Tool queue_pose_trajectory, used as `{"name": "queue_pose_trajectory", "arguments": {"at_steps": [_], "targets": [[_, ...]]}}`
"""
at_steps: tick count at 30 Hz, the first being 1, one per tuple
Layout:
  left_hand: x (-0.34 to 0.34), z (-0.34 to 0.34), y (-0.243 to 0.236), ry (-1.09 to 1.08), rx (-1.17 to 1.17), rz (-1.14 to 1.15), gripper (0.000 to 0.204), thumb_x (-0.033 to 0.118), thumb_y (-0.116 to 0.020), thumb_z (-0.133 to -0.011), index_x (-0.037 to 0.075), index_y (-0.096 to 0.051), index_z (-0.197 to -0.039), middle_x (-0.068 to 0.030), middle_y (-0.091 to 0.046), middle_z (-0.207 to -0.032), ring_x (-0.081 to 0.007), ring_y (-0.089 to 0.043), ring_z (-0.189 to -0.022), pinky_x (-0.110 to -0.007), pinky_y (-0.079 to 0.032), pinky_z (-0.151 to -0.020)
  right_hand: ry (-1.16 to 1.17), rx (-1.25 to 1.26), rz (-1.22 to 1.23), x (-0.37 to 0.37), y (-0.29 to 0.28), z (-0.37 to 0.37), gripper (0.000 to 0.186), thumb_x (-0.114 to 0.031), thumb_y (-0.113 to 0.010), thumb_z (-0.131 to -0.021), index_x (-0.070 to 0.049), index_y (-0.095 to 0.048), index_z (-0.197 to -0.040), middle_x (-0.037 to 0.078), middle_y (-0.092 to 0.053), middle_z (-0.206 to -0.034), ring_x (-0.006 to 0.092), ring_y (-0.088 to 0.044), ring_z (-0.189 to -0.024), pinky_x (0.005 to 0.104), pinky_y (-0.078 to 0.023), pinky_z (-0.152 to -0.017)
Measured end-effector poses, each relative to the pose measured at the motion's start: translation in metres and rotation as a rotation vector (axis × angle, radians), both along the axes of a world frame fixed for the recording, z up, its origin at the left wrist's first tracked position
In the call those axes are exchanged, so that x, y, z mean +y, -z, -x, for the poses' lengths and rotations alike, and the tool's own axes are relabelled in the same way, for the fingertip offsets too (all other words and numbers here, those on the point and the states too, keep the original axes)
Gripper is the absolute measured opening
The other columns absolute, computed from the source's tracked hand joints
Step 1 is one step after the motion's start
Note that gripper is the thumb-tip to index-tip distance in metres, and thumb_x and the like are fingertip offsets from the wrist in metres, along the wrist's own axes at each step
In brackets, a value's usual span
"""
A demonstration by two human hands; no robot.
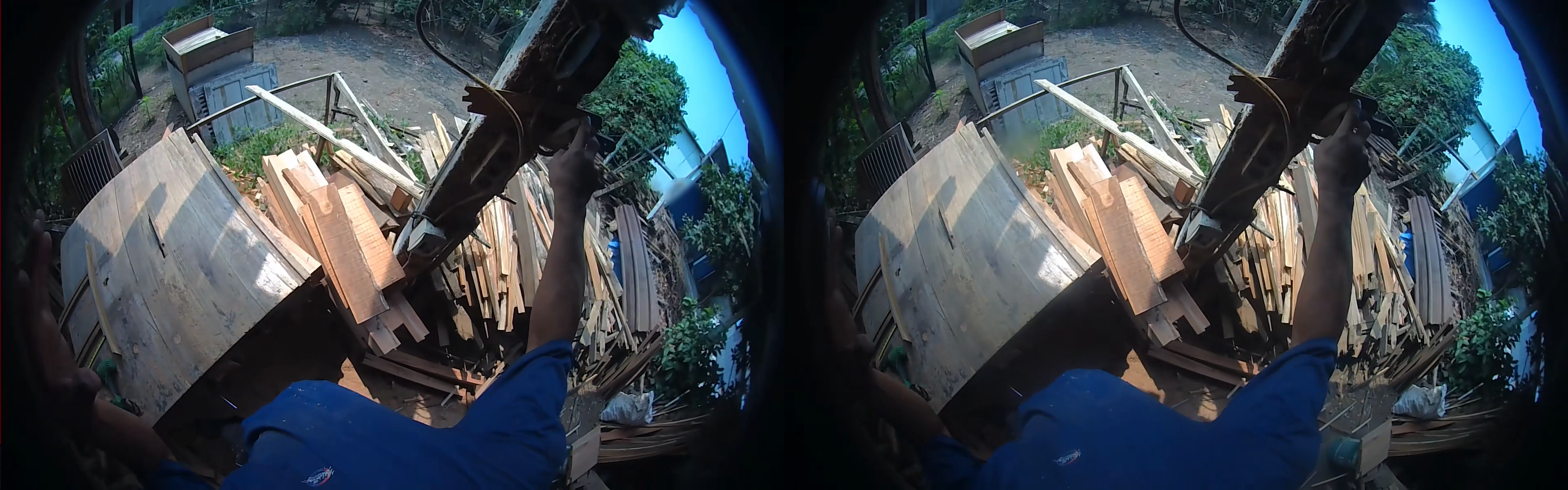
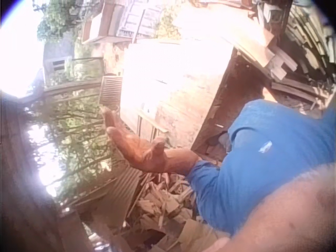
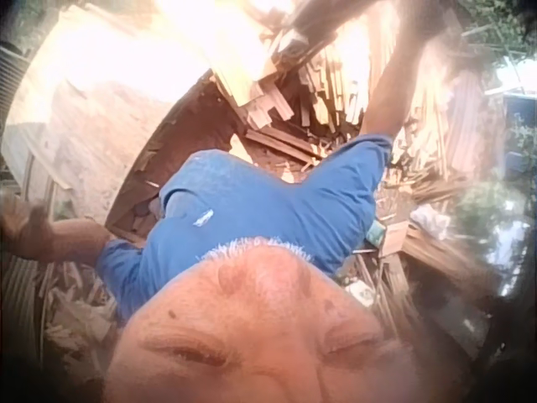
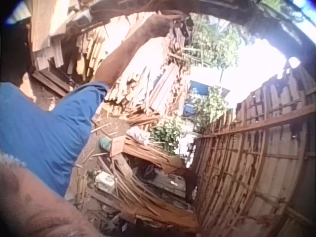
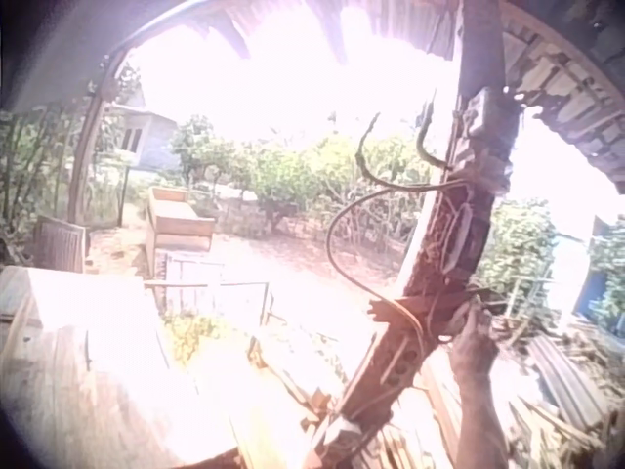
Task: The person measures wood boards with a tape measure, cuts them using a table saw, and then passes the boards over a jointer-planer machine to smooth the surfaces.
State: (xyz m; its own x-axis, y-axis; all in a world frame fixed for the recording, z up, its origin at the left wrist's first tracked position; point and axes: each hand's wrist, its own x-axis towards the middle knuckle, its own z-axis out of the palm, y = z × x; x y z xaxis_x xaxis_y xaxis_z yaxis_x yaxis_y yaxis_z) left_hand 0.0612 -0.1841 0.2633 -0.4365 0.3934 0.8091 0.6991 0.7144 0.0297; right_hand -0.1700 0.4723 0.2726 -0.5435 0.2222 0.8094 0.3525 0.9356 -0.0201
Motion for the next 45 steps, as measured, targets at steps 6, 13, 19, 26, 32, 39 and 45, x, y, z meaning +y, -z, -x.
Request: {"name": "queue_pose_trajectory", "arguments": {"at_steps": [6, 13, 19, 26, 32, 39, 45], "targets": [[-0.02, 0.006, 0.076, -0.064, -0.451, -0.243, 0.088, 0.061, -0.064, -0.09, 0.005, -0.04, -0.154, -0.0255, -0.04, -0.156, -0.0415, -0.034, -0.148, -0.06, -0.026, -0.119, -0.132, 0.057, 0.142, -0.006, 0.0, 0.002, 0.072, -0.014, -0.064, -0.087, -0.015, -0.033, -0.152, 0.023, -0.053, -0.139, 0.0393, -0.066, -0.111, 0.0502, -0.055, -0.09], [-0.028, -0.01, 0.105, -0.14, -0.567, -0.429, 0.085, 0.06, -0.065, -0.09, 0.003, -0.045, -0.151, -0.0234, -0.047, -0.152, -0.0384, -0.041, -0.144, -0.054, -0.024, -0.121, -0.066, -0.12, 0.242, 0.001, -0.013, 0.017, 0.08, -0.016, -0.069, -0.081, -0.015, -0.033, -0.153, 0.027, -0.066, -0.12, 0.0359, -0.071, -0.102, 0.0447, -0.056, -0.087], [-0.025, -0.005, 0.121, -0.115, -0.757, -0.427, 0.084, 0.059, -0.066, -0.091, 0.0, -0.048, -0.148, -0.0215, -0.05, -0.15, -0.0348, -0.042, -0.144, -0.047, -0.027, -0.121, -0.085, -0.456, 0.477, 0.014, -0.024, 0.027, 0.08, -0.012, -0.071, -0.078, -0.013, -0.039, -0.151, 0.017, -0.066, -0.084, 0.0213, -0.064, -0.058, 0.035, -0.053, -0.055], [-0.023, -0.007, 0.144, -0.155, -0.996, -0.455, 0.07, 0.039, -0.072, -0.09, 0.003, -0.052, -0.147, -0.0164, -0.054, -0.148, -0.0307, -0.05, -0.139, -0.044, -0.035, -0.117, 0.15, -0.415, 0.24, 0.01, 0.009, 0.037, 0.085, -0.036, -0.07, -0.086, -0.019, -0.026, -0.158, 0.03, -0.063, -0.129, 0.0459, -0.061, -0.121, 0.0514, -0.046, -0.105], [-0.034, -0.031, 0.193, -0.376, -1.116, -0.56, 0.06, 0.024, -0.073, -0.09, 0.006, -0.055, -0.144, -0.0141, -0.059, -0.14, -0.0296, -0.055, -0.132, -0.042, -0.04, -0.112, -0.019, 0.158, -0.113, -0.053, 0.034, -0.005, 0.05, -0.038, -0.068, -0.094, -0.013, -0.059, -0.138, 0.017, -0.062, -0.134, 0.0355, -0.062, -0.12, 0.0455, -0.052, -0.097], [-0.053, -0.065, 0.263, -0.495, -1.373, -0.52, 0.054, 0.029, -0.07, -0.095, 0.003, -0.057, -0.141, -0.0208, -0.057, -0.142, -0.0352, -0.052, -0.134, -0.039, -0.04, -0.114, -0.747, -0.256, 0.212, -0.202, 0.254, -0.05, 0.044, -0.009, -0.068, -0.091, -0.001, -0.058, -0.133, 0.017, -0.06, -0.125, 0.033, -0.06, -0.113, 0.0434, -0.048, -0.097], [-0.079, -0.143, 0.293, -0.743, -1.339, -0.566, 0.059, 0.041, -0.067, -0.096, 0.004, -0.057, -0.141, -0.0215, -0.059, -0.139, -0.0362, -0.053, -0.133, -0.041, -0.041, -0.113, -1.21, -1.15, 0.502, -0.362, 0.422, -0.138, 0.045, -0.017, -0.073, -0.087, -0.01, -0.061, -0.13, 0.019, -0.058, -0.127, 0.0377, -0.061, -0.116, 0.0443, -0.051, -0.099]]}}
